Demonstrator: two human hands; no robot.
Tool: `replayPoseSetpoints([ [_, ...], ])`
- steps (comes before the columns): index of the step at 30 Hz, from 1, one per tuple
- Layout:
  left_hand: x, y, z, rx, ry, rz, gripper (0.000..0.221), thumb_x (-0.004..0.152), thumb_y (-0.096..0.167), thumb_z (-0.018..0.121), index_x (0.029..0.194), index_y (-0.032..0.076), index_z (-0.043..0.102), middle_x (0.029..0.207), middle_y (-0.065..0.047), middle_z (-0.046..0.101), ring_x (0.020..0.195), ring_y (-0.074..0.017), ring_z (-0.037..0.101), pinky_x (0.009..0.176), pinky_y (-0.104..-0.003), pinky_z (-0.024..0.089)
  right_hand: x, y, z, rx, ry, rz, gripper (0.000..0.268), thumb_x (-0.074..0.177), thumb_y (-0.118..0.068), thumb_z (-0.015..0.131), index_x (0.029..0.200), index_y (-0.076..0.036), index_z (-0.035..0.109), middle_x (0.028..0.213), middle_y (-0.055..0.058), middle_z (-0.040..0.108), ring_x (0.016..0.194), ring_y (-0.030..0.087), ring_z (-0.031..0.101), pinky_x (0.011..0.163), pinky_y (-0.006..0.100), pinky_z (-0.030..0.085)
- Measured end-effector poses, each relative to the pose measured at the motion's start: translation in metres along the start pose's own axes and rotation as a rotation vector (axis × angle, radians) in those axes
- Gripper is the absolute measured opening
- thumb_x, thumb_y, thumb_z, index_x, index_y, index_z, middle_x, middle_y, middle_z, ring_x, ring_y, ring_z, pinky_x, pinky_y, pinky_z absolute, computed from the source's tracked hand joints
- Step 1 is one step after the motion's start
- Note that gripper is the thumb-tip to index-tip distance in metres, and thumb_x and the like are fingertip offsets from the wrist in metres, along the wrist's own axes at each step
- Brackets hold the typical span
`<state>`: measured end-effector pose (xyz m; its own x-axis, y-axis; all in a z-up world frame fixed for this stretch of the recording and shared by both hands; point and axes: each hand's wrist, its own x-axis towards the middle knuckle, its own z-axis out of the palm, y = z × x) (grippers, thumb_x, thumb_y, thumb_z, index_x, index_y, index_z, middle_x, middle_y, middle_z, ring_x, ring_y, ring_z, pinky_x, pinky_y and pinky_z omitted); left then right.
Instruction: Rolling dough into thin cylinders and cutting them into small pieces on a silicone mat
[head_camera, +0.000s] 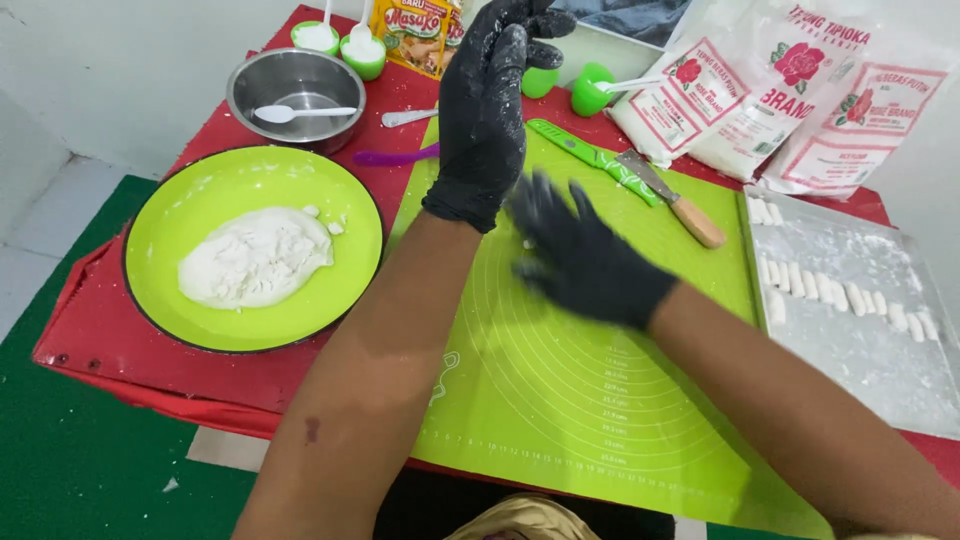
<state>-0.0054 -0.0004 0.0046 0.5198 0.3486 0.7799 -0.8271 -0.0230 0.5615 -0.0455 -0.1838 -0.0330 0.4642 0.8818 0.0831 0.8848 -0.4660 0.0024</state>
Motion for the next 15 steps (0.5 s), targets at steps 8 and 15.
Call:
replayPoseSetpoints([
  [8, -0.001, -0.008, 0.0, -0.031, -0.003, 0.011, 0.032, 0.113, 0.025, 0.037, 0.116, 0.012, 0.066, 0.117, -0.003, 0.074, 0.093, -0.0167, 0.074, 0.091, -0.034, 0.061, -0.114, -0.038, -0.038, 0.129, -0.046, -0.078, 0.079, 0.103, -0.059, 0.032, 0.164, -0.008, 0.025, 0.171, 0.015, 0.025, 0.16, 0.032, 0.022, 0.13, 0.053, 0.007],
  [15, 0.0, -0.012, -0.001, -0.063, -0.002, 0.001, 0.033, 0.113, 0.025, 0.036, 0.12, 0.012, 0.066, 0.116, -0.005, 0.075, 0.094, -0.0188, 0.074, 0.091, -0.035, 0.062, -0.162, -0.049, -0.054, 0.06, 0.253, 0.153, 0.068, 0.099, -0.033, 0.057, 0.158, -0.005, 0.037, 0.164, 0.014, 0.044, 0.154, 0.034, 0.042, 0.131, 0.052, 0.028],
])
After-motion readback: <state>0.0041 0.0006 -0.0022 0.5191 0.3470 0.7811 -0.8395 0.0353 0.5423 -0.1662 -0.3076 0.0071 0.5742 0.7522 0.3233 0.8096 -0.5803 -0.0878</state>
